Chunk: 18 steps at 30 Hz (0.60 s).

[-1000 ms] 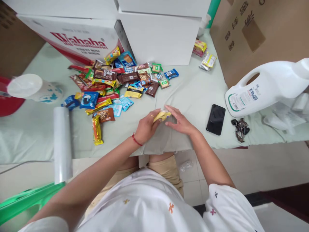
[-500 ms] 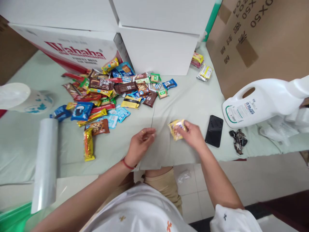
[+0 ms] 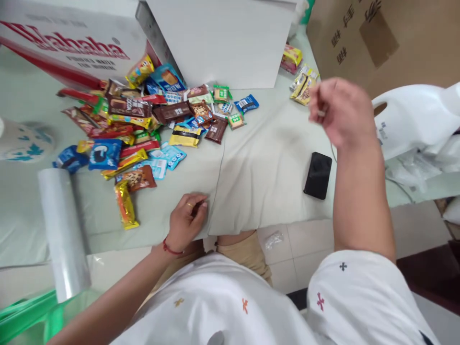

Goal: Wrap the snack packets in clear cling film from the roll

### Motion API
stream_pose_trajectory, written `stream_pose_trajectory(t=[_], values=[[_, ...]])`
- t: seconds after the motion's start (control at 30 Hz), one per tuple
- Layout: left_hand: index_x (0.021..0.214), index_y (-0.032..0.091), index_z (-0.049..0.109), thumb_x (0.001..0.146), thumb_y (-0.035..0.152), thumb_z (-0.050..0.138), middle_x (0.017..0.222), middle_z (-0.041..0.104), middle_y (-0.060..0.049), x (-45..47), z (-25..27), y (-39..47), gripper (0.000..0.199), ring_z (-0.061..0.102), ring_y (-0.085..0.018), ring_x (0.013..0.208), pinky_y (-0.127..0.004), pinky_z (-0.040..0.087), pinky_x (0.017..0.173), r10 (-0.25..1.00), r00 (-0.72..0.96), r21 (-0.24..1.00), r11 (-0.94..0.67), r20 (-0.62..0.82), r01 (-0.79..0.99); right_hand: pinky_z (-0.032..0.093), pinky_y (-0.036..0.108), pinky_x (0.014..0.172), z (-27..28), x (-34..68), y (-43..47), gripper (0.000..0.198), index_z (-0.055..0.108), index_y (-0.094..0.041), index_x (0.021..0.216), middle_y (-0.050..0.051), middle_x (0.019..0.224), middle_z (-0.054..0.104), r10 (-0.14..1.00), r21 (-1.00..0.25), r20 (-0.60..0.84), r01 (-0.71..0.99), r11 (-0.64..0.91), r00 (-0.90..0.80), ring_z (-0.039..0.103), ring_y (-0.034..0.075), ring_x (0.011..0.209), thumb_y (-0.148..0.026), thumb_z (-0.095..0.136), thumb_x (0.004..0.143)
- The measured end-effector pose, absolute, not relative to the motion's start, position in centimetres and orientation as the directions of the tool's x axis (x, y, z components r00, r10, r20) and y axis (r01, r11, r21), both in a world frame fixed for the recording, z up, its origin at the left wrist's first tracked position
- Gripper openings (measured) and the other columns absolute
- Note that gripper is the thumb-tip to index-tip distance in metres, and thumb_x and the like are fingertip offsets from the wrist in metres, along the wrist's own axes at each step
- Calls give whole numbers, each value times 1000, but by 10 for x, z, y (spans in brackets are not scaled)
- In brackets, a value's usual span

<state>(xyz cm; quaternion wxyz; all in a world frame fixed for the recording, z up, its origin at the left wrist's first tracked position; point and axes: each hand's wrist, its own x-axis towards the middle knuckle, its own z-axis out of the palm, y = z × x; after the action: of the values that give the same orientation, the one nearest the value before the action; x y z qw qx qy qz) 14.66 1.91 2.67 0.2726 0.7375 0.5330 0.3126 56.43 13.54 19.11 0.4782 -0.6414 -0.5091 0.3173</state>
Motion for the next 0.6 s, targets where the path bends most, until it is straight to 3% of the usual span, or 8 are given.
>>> stream_pose_trajectory(t=[0.07,0.1,0.17,0.2,0.3,0.37,0.47,0.6], values=[[105,19,70,99,27,52,105,70,-8,148,25,20,21,68,-20,100,-34,55,90,957,234,730,-282,170,622,58,38,72,182,549,47,26,76,-30,72,0,81,77,987,-933,-155,320,-161,46,75,20,78,-55,80,78],[105,18,70,98,27,52,105,70,-8,149,24,20,21,67,-19,98,-33,55,88,958,232,732,-279,168,622,59,40,70,169,541,5,26,78,-28,72,4,75,76,914,-901,-361,323,-290,-187,73,20,70,-52,85,73],[103,19,70,98,28,52,103,70,-8,149,25,19,21,67,-19,95,-32,55,85,960,225,746,-270,164,609,60,43,75,128,524,-67,22,82,-23,78,8,72,75,490,-737,-668,412,-536,-560,73,24,70,-38,92,67],[103,19,70,98,28,52,103,70,-7,149,26,17,21,67,-18,93,-32,55,83,963,212,757,-264,169,598,60,42,73,102,515,-94,20,82,-21,80,7,70,74,391,-668,-724,434,-605,-568,72,24,68,-37,90,70],[102,19,69,97,27,52,103,69,-7,145,35,2,20,66,-17,91,-30,55,79,968,137,780,-251,211,573,58,36,69,20,491,-136,17,78,-19,73,4,67,71,463,-580,-814,464,-669,-349,68,21,67,-33,88,74],[102,20,69,97,25,52,104,69,-6,137,44,-16,18,66,-17,91,-29,55,78,960,113,768,-273,256,579,59,37,79,-23,482,-137,20,77,-17,91,6,91,75,551,-564,-814,472,-678,-181,71,22,84,-35,82,85],[101,21,69,97,21,53,103,69,-6,113,58,-51,16,66,-16,90,-29,55,79,937,151,716,-339,315,611,58,43,94,-60,476,-120,34,65,-19,127,10,130,65,687,-604,-726,441,-663,37,66,22,110,-39,65,100],[99,21,68,98,19,54,101,70,-5,68,65,-100,15,68,-16,92,-29,55,82,947,138,669,-303,289,679,58,46,94,-80,466,-99,41,61,-18,133,11,133,63,831,-735,-524,396,-551,184,66,24,113,-40,65,99]])
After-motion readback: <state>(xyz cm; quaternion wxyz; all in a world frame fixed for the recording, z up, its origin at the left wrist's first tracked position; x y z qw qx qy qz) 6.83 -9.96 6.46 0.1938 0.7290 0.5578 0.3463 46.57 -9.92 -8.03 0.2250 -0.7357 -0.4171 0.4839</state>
